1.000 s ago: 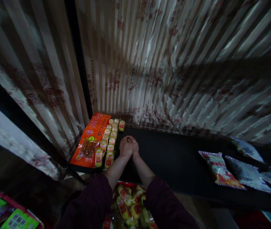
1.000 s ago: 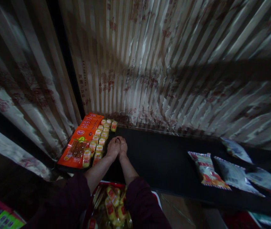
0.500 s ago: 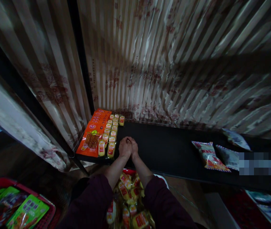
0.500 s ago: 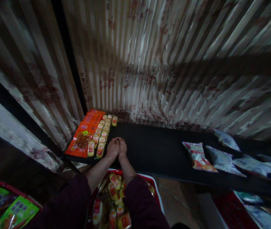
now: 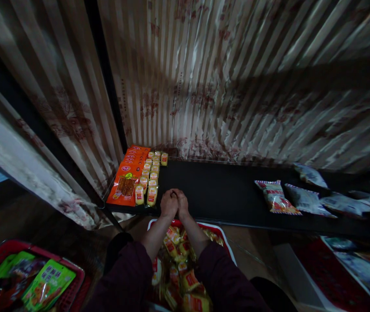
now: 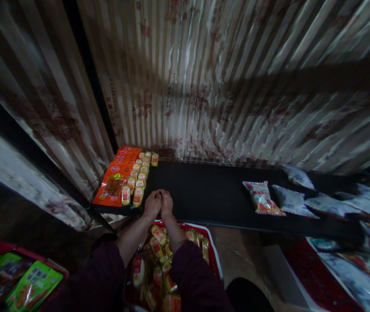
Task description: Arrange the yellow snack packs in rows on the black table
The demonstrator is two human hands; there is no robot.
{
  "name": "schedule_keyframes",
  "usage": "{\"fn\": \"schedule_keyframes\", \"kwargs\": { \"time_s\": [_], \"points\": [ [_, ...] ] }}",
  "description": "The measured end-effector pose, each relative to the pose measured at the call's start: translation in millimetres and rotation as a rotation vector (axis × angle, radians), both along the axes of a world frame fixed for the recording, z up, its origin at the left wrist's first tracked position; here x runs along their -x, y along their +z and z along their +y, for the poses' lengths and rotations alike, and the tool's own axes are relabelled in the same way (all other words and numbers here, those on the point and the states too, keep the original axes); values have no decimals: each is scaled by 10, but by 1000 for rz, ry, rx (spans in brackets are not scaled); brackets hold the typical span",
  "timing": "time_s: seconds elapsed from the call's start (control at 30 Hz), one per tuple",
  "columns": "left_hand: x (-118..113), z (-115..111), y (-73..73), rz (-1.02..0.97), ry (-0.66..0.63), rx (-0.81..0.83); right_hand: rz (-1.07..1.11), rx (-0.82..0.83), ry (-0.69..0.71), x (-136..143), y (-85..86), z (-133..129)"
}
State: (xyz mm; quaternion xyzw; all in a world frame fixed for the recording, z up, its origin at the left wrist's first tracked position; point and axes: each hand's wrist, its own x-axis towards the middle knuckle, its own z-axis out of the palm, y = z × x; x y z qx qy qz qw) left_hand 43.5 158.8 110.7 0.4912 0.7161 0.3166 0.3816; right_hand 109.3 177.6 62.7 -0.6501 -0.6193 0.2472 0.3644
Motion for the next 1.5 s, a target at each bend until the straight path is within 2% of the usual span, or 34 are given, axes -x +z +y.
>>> {"fn": "schedule_keyframes", "kwargs": {
  "time_s": [0.27,0.43,0.9,1.27,1.5],
  "points": [
    [73,-154,-309,-84,9,-108,-21,-8,-7,47,-39,-225],
    [88,-215,-420,-129,16,-125,-32,-14,2,68,-75,-327],
    [118,-515,-572,-223,74,-247,-1,-50,9,113,-157,-637],
    [179,-679,-655,-308,49,-282,27,-102,14,152,-197,-843],
    [188,-916,-659,-221,83,-239,65,-117,-8,152,-328,-1062]
  ]
}}
